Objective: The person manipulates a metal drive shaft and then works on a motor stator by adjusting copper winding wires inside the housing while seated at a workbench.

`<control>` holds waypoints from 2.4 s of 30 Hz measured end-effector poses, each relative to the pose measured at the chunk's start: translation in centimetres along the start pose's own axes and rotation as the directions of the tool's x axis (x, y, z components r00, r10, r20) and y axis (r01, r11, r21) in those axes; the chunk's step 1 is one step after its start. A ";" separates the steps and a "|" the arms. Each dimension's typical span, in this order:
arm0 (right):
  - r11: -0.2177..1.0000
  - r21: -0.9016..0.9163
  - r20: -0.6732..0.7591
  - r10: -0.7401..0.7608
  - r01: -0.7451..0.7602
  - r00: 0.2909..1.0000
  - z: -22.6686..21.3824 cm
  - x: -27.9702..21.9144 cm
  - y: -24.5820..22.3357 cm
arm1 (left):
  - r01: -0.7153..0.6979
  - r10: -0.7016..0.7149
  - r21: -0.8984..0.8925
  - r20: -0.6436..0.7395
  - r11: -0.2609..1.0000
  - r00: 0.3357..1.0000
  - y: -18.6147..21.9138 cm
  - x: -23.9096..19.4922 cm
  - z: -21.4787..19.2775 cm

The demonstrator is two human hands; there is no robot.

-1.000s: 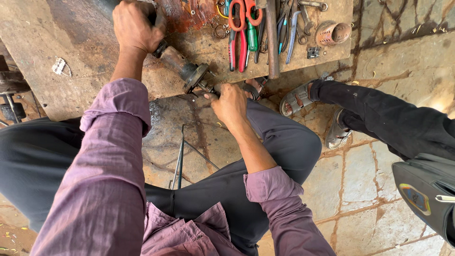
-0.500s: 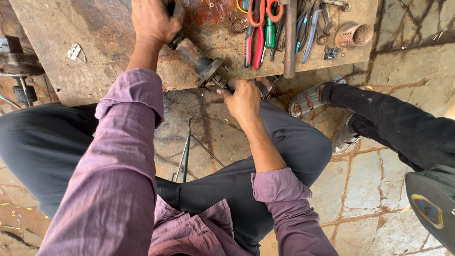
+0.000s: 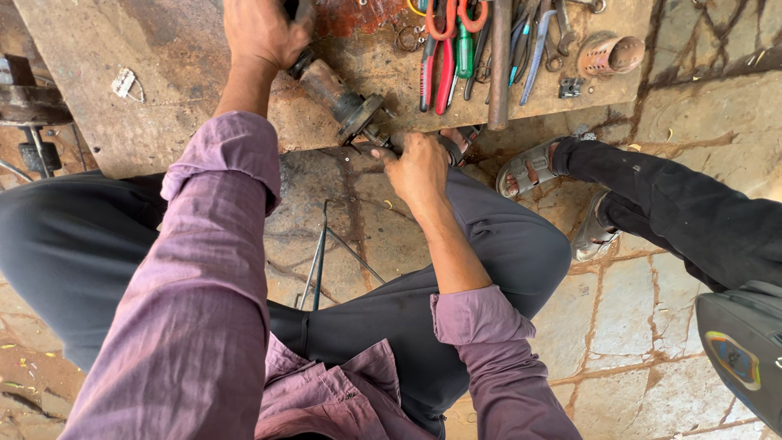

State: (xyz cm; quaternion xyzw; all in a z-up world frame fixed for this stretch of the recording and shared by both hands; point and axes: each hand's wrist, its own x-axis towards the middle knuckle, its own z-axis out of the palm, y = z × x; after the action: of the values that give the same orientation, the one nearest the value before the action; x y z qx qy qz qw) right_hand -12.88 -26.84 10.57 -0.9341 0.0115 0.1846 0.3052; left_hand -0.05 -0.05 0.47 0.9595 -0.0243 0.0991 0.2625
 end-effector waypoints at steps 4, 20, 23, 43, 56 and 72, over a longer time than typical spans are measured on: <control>1.000 -0.007 0.030 0.023 -0.022 0.999 -0.2 0.1 -0.2 | -0.048 0.052 0.047 -0.068 0.998 0.996 0.3 -0.1 -0.5; 0.935 -0.214 0.063 0.300 -0.281 0.952 -4.5 3.0 2.4 | -0.129 0.129 0.026 0.012 0.991 0.992 -0.9 1.0 0.3; 0.953 -0.288 -0.351 -0.011 -0.096 0.936 -4.5 6.5 4.4 | -0.111 0.111 0.012 0.020 0.994 0.994 -0.4 1.2 -0.1; 0.610 0.744 0.076 0.329 -0.273 0.941 -7.7 -3.5 7.0 | 0.242 -0.263 -0.797 0.109 0.553 0.959 2.6 0.6 -2.7; 0.603 0.775 0.168 0.093 -0.190 0.981 -1.2 -15.9 10.4 | 0.558 -0.293 -0.830 0.535 -0.008 0.792 15.1 -22.3 2.6; 0.707 0.614 0.295 0.206 -0.351 0.933 0.6 -12.0 7.8 | 0.491 -0.436 -0.826 0.563 -0.277 0.702 13.5 -19.1 5.1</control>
State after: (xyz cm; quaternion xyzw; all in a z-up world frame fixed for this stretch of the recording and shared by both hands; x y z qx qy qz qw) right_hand -25.34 -33.93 9.97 -0.7295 0.1859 0.3078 0.5818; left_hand -19.15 -14.41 -0.99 0.4042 0.2810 -0.0773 0.8670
